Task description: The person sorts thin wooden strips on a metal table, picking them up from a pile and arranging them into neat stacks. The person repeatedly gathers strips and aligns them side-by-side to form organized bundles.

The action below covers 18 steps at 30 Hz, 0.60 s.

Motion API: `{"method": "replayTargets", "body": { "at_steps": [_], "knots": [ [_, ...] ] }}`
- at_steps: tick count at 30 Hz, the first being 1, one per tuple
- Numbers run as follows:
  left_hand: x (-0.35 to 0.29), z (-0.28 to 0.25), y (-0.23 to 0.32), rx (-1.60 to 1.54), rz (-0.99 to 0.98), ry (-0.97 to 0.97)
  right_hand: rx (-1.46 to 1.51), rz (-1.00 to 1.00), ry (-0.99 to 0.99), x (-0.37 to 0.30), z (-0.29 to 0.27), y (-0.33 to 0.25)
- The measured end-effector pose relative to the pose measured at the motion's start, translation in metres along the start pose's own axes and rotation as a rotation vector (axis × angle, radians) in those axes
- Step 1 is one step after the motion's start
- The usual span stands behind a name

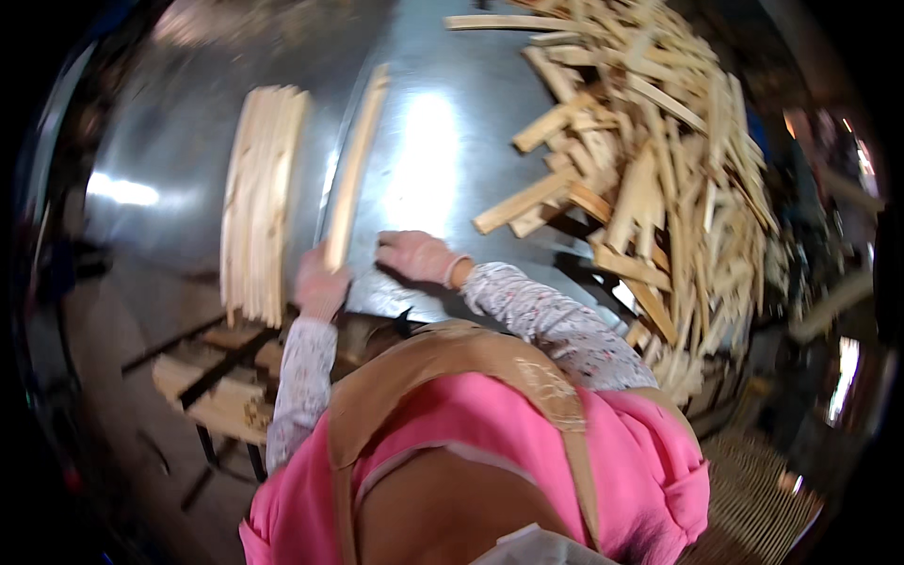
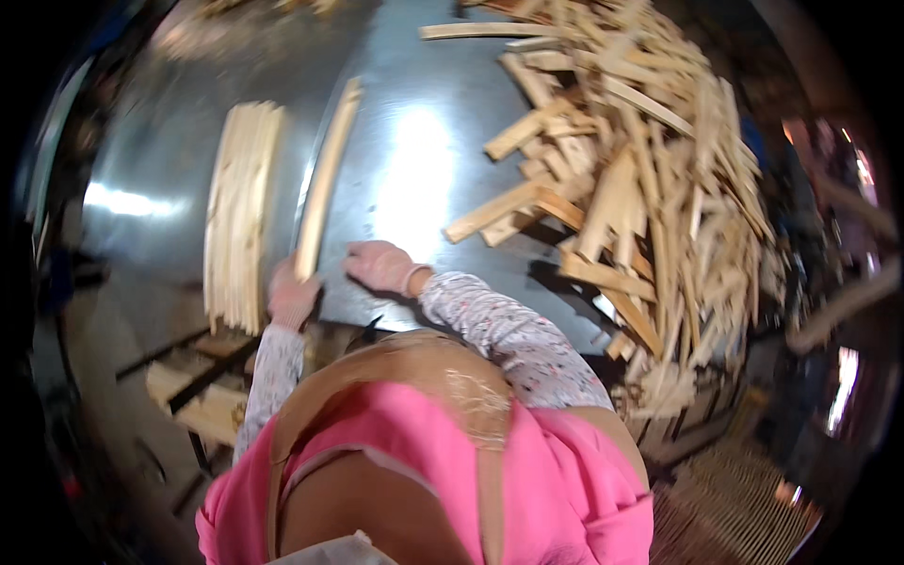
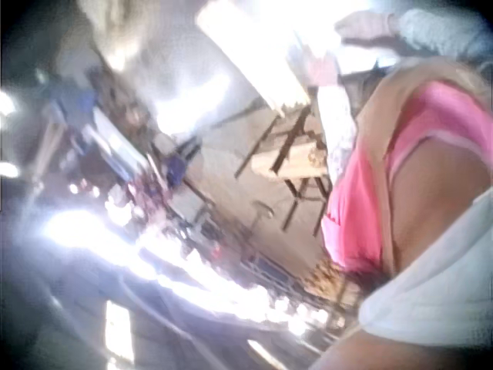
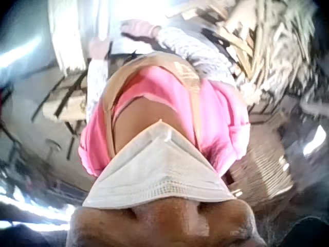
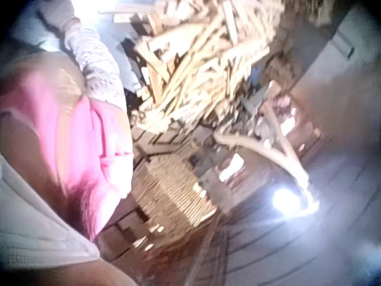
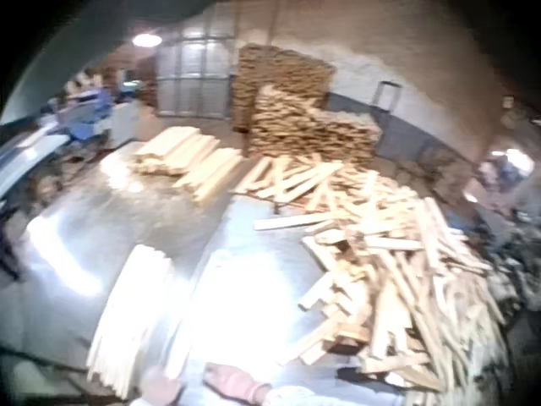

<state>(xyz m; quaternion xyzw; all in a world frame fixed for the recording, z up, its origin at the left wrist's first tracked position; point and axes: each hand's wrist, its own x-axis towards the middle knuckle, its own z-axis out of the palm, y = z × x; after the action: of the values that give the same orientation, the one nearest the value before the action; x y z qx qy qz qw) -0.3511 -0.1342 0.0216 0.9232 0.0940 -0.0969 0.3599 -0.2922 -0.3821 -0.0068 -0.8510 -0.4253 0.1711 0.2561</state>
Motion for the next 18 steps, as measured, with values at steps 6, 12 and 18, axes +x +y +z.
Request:
{"method": "replayTargets", "body": {
  "at_steps": [6, 12, 18],
  "knots": [
    [-0.047, -0.003, -0.117, 0.796, -0.139, 0.320, -0.161, 0.313, 0.590, -0.076, -0.100, 0.004],
    [-0.022, -0.040, -0.070, 0.627, -0.197, 0.267, -0.246, 1.482, 0.739, -0.218, -0.274, 0.116],
    [0.074, 0.073, 0.087, 0.091, 0.406, 0.270, -0.341, 1.520, 0.664, -0.236, -0.285, 0.197]
  ]
}}
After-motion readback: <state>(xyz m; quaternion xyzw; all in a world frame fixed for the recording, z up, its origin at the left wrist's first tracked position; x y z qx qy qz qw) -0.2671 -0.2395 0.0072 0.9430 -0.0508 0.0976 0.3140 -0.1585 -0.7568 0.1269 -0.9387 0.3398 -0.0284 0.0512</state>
